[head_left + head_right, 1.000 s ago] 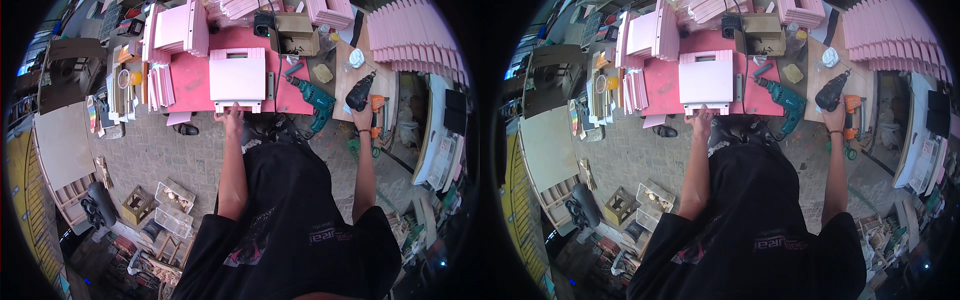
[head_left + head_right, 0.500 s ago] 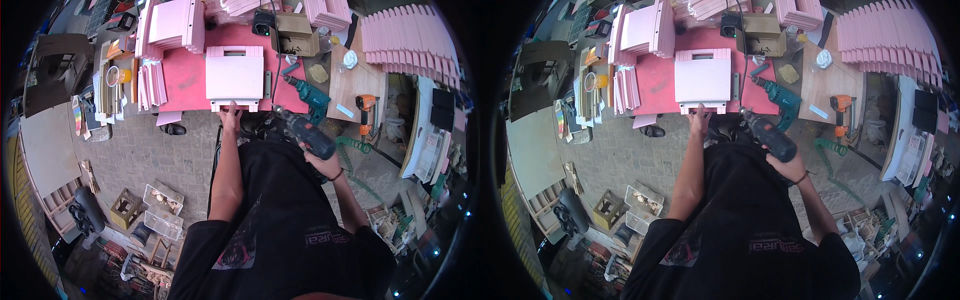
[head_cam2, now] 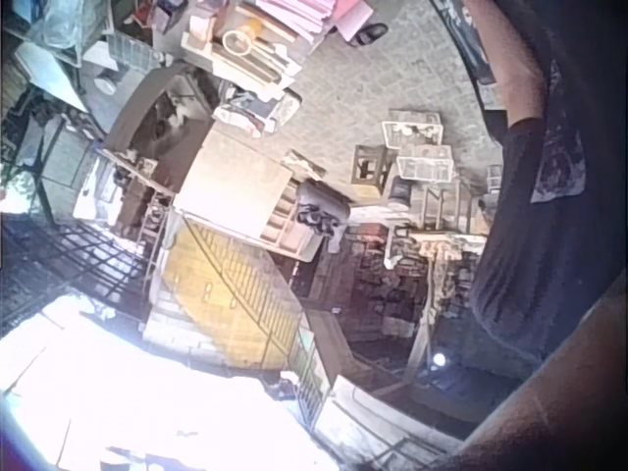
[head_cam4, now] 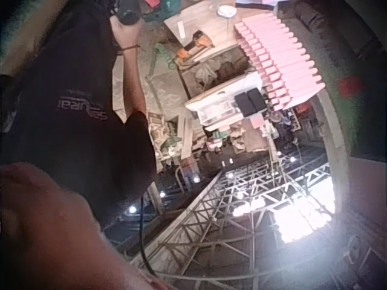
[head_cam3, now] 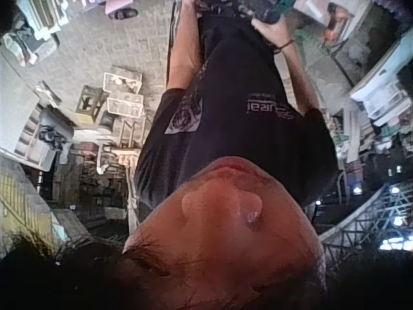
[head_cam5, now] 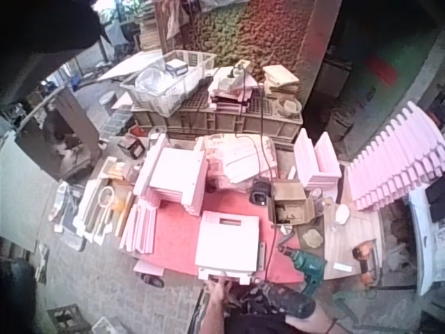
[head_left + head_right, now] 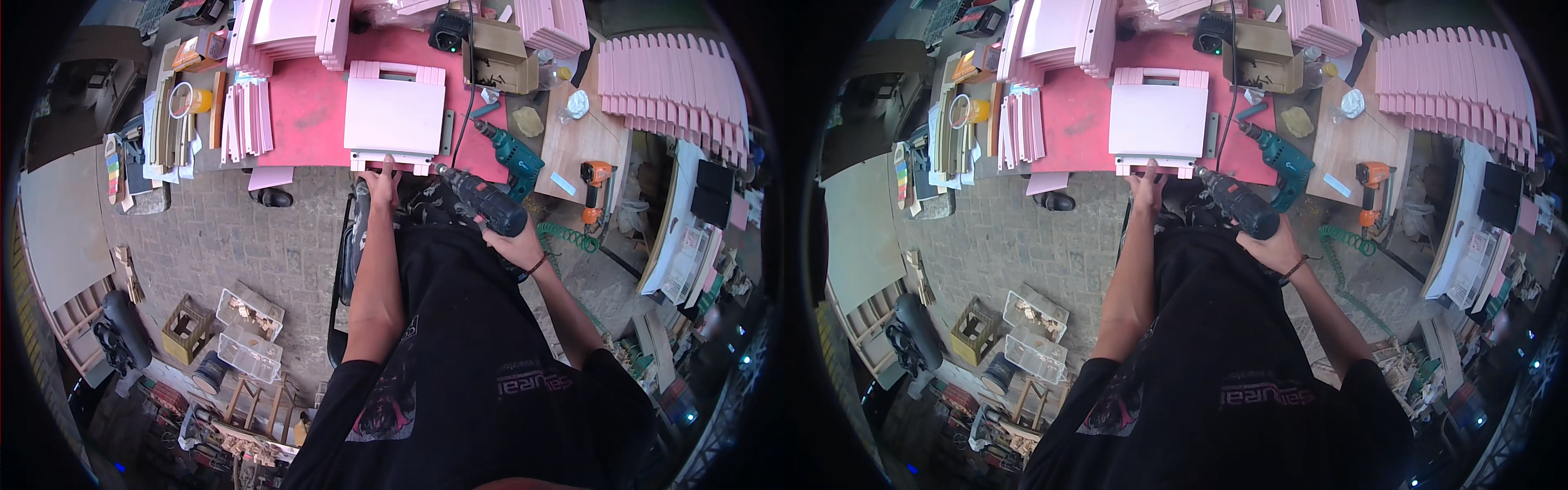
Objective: Assembling a pink wooden shelving or stool unit using a power drill and screws.
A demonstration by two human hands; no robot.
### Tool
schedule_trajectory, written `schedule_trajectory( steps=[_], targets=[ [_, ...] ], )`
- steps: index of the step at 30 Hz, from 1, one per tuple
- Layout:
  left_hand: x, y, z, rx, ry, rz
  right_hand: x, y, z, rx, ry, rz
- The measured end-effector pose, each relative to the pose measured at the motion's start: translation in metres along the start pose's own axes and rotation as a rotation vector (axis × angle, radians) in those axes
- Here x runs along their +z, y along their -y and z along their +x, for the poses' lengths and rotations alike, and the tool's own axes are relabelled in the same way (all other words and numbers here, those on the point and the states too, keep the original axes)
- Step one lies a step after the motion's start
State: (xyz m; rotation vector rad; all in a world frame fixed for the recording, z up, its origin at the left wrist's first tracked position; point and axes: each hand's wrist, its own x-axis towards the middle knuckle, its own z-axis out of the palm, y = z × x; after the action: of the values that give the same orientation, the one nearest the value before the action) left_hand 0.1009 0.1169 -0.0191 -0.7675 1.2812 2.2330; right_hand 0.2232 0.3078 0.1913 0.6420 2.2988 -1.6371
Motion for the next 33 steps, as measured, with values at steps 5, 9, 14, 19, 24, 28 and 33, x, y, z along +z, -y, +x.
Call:
schedule_trajectory(
  steps=[5,9,14,19,24,28,33],
  targets=[
    [-0.004,0.003,0.003,-0.005,-0.002,-0.006,-0.002,0.006,0.005,0.004,0.033,-0.035],
    [-0.001,0.004,0.002,-0.002,-0.01,-0.005,-0.001,0.004,0.005,-0.018,0.022,-0.055],
    [-0.002,0.002,0.002,0.016,0.006,0.009,-0.006,-0.011,-0.001,0.0,0.004,-0.031],
    [-0.004,-0.003,-0.003,-0.031,0.001,-0.036,-0.037,-0.021,-0.013,-0.073,-0.085,-0.169],
    [-0.01,0.0,0.002,-0.051,-0.026,-0.028,-0.061,-0.034,-0.009,-0.06,-0.256,-0.237],
    [-0.008,-0.005,0.004,-0.088,0.014,-0.025,-0.077,-0.065,-0.009,-0.124,-0.568,-0.353],
    [-0.023,-0.006,0.005,-0.061,-0.043,-0.04,-0.115,-0.133,0.031,0.087,-0.757,-0.679]
  ],
)
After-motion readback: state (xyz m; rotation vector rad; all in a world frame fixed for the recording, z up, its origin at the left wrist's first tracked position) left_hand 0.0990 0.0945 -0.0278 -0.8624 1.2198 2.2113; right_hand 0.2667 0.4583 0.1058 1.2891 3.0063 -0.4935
